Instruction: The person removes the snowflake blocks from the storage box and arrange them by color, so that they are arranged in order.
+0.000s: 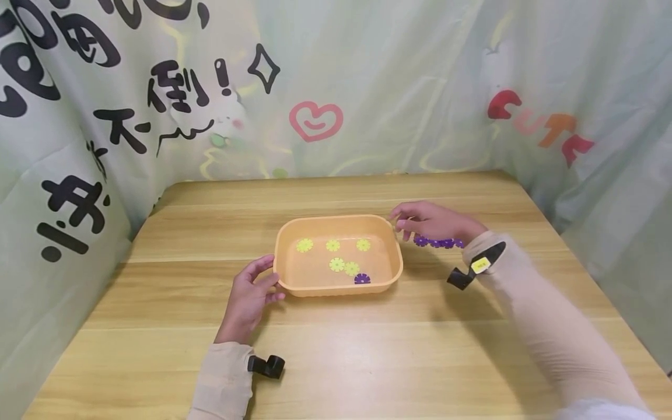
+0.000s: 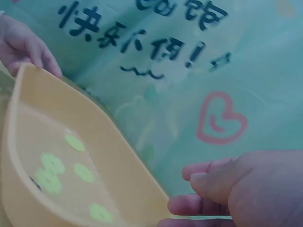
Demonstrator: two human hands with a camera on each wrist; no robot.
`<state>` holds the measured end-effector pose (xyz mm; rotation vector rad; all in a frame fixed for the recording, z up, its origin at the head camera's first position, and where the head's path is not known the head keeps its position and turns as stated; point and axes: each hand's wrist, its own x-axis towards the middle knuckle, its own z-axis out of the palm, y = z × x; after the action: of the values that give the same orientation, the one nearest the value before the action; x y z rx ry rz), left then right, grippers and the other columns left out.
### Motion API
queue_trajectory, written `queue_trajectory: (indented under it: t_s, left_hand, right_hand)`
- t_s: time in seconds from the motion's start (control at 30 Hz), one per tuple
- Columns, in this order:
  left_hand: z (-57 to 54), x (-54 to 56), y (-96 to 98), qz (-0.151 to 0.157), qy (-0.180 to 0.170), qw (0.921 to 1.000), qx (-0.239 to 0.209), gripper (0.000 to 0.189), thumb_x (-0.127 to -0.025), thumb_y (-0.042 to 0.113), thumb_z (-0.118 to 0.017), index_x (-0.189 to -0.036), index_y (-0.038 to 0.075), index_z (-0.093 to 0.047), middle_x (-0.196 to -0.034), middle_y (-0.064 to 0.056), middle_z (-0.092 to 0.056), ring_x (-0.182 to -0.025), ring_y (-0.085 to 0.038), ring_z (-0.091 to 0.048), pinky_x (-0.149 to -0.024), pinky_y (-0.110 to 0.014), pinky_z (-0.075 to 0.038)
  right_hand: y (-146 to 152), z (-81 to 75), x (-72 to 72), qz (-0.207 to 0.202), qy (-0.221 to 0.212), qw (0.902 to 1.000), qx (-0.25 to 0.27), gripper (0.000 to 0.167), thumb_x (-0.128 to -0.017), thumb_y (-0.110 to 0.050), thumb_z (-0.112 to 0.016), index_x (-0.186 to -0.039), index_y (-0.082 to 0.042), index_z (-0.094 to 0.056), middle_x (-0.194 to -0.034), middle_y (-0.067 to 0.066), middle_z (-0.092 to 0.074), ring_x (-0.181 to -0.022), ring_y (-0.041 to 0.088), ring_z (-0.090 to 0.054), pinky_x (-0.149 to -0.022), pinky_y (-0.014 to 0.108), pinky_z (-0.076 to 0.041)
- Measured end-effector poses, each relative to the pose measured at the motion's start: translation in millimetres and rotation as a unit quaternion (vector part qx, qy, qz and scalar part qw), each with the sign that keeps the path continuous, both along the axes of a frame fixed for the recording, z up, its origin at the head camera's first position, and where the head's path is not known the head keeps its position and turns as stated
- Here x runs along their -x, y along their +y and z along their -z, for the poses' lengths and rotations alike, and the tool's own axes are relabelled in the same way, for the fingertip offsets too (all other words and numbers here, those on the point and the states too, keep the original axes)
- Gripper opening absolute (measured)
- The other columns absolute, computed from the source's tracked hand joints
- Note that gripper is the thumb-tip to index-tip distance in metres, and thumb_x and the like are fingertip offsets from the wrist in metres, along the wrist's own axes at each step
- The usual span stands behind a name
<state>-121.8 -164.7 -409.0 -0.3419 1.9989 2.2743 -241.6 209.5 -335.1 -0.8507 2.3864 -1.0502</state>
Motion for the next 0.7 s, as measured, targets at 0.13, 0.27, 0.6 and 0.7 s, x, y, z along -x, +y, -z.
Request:
queue_trajectory:
  t_s: [0.13, 0.27, 0.6, 0.7]
  left_hand:
    - [-0.5, -0.2, -0.5, 0.002, 0.002, 1.0, 0.003, 0.042, -0.095, -0.004, -0.054, -0.136, 0.003, -0.047, -0.136, -0.014, -0.04, -0.083, -0.017, -0.055, -0.061, -0.025, -0.058]
    - [-0.3, -0.2, -0.6, 0.003, 0.002, 1.0, 0.003, 0.042, -0.095, -0.004, -0.055, -0.136, 0.002, -0.047, -0.136, -0.014, -0.04, -0.082, -0.017, -0.055, -0.061, -0.025, -0.059]
    - [-0.1, 0.6, -0.2, -0.003, -0.002, 1.0, 0.004, 0.042, -0.094, -0.005, -0.055, -0.135, 0.003, -0.048, -0.136, -0.013, -0.041, -0.081, -0.017, -0.056, -0.061, -0.025, -0.058]
    - [0.0, 0.6, 0.4, -0.003, -0.002, 1.0, 0.005, 0.042, -0.094, -0.005, -0.055, -0.135, 0.003, -0.048, -0.135, -0.014, -0.041, -0.081, -0.017, -0.056, -0.061, -0.025, -0.058]
  right_hand:
    - [-21, 1.7, -1.6, -0.038, -0.007, 0.9992, 0.006, 0.026, -0.102, -0.008, -0.045, -0.125, 0.002, -0.056, -0.102, 0.02, -0.061, -0.085, 0.026, -0.063, -0.073, 0.051, -0.056]
    - [-40, 3.6, -5.0, -0.065, -0.035, 0.9973, 0.004, 0.027, -0.103, -0.009, -0.043, -0.125, 0.003, -0.054, -0.106, 0.022, -0.059, -0.09, 0.031, -0.064, -0.075, 0.046, -0.056]
    - [-77, 12.0, -7.5, -0.143, -0.109, 0.9831, -0.036, 0.019, -0.104, -0.005, -0.039, -0.117, 0.006, -0.047, -0.096, 0.021, -0.061, -0.093, 0.032, -0.064, -0.082, 0.042, -0.056]
    - [-84, 17.0, -7.4, -0.152, -0.148, 0.9753, -0.061, 0.017, -0.105, -0.006, -0.038, -0.116, 0.004, -0.045, -0.099, 0.019, -0.062, -0.095, 0.028, -0.065, -0.086, 0.037, -0.056]
